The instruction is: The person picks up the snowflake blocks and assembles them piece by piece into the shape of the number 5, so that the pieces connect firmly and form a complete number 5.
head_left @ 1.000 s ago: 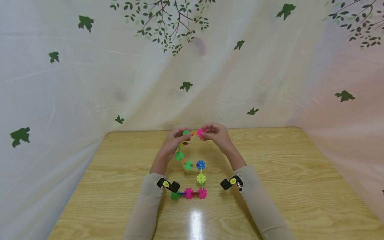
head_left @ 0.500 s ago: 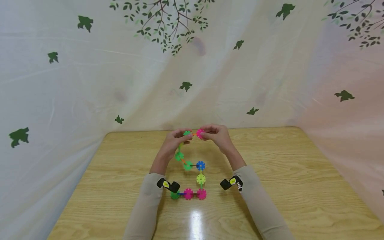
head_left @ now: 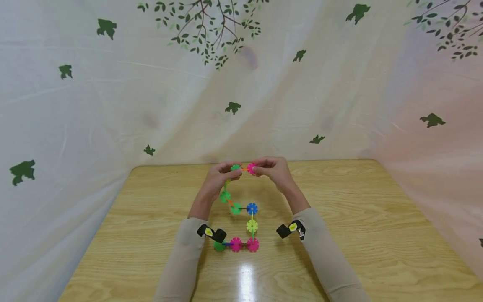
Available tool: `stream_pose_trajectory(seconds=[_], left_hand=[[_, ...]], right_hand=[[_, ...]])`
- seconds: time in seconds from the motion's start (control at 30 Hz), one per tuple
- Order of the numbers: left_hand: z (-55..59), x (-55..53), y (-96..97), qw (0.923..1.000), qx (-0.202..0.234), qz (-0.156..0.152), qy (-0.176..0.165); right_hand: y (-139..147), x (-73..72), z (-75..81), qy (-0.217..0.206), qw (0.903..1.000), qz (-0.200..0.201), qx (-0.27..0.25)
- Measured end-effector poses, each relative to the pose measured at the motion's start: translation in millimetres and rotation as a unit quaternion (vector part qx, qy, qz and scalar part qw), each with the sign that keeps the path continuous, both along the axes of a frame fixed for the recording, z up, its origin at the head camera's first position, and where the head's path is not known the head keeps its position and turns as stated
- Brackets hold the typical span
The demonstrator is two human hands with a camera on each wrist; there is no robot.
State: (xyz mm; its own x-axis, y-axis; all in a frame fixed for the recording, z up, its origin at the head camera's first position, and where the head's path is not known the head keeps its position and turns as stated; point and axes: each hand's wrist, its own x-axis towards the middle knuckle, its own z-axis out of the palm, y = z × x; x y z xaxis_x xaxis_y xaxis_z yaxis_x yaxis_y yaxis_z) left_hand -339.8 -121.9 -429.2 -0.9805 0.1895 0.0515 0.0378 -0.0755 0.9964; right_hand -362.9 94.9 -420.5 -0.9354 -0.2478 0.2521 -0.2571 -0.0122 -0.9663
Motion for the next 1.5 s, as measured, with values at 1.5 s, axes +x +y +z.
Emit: stream_pose_trajectory(seconds=[1.5], left_hand=[[0.8,-1.6,-0.5,0.9999,-0.003,-0.011,0.01]], right_hand=[[4.2,1.3,2.5,-0.029,0.9978,0.059,-0.012]])
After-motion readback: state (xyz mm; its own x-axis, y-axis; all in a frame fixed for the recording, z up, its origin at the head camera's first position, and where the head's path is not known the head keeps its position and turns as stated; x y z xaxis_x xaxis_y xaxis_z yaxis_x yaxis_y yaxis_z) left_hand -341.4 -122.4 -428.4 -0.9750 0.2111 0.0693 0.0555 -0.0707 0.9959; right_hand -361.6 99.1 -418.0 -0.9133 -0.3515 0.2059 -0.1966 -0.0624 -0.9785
